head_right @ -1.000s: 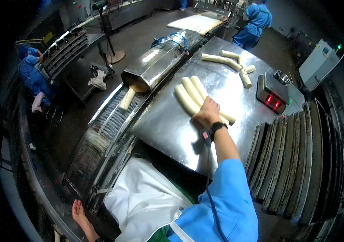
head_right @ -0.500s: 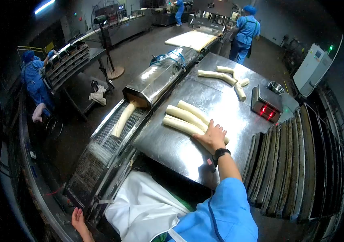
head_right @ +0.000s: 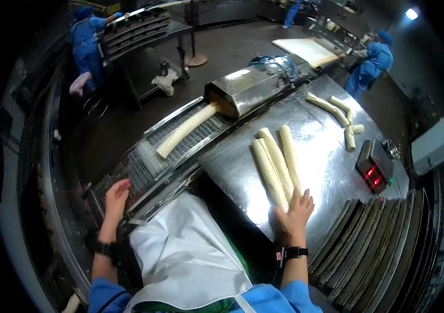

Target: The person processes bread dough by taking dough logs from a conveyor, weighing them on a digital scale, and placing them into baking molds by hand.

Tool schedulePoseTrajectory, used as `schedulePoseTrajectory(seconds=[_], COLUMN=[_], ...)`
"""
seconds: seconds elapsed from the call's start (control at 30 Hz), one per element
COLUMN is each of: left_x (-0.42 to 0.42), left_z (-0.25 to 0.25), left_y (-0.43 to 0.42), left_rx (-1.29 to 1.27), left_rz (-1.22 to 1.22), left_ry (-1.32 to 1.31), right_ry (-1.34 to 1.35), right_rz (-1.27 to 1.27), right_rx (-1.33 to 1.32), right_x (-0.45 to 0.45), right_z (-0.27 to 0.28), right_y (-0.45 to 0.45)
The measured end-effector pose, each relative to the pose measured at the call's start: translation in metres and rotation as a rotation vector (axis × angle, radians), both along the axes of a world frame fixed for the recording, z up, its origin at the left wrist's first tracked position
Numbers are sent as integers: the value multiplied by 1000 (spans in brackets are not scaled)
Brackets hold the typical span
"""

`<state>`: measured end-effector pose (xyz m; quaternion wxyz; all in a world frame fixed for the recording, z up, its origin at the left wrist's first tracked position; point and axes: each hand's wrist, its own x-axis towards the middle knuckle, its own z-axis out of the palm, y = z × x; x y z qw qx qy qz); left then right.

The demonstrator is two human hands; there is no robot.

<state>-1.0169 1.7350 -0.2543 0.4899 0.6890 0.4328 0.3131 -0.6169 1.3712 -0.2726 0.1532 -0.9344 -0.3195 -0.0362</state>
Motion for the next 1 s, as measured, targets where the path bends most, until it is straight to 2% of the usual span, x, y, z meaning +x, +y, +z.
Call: schedulePoseTrajectory(seconds=[0.07,0.17,0.2,0.23,0.27,0.3,0.4,0.47,0.53,0.6,0.67,0.7,0.8,0.9,0.93,1.0], left_x=[28,62,73,85,96,104,115,122,127,138,146,150,149,134,126,112], left_z=[9,17,23,30,32,28,-5,-16,-18,-14,-11,-4,6,-6,-7,7], left_y=[2,12,16,18,19,23,43,48,46,42,28,20,3,1,2,-1], left_rx=[49,249,261,249,238,249,549,569,572,443,556,488,510,674,668,480], left_rz=[-77,-77,-105,-97,-86,-116,-152,-112,-52,-48,-39,-44,-107,-70,-52,-39], left_ry=[5,233,219,355,493,483,585,627,680,694,589,613,661,617,627,685], right_ry=[-44,-149,-114,-78,-151,-172,-96,51,5,-26,28,61,43,89,106,138], right_rz=[10,0,44,80,90,71,-1,-34,-33,-24,-2,37,139,193,205,236], right_rx=[-31,-28,-57,-88,-71,-7,-13,-55,-49,-63,-205,-299,-339,-348,-359,-374], right_x=[2,4,8,14,22,23,25,25,26,26,24,21,21,22,22,24], right_z=[-2,6,8,10,0,0,14,23,13,12,22,32,31,34,34,34], right_y=[7,24,29,31,34,40,56,62,62,70,78,82,87,87,86,81])
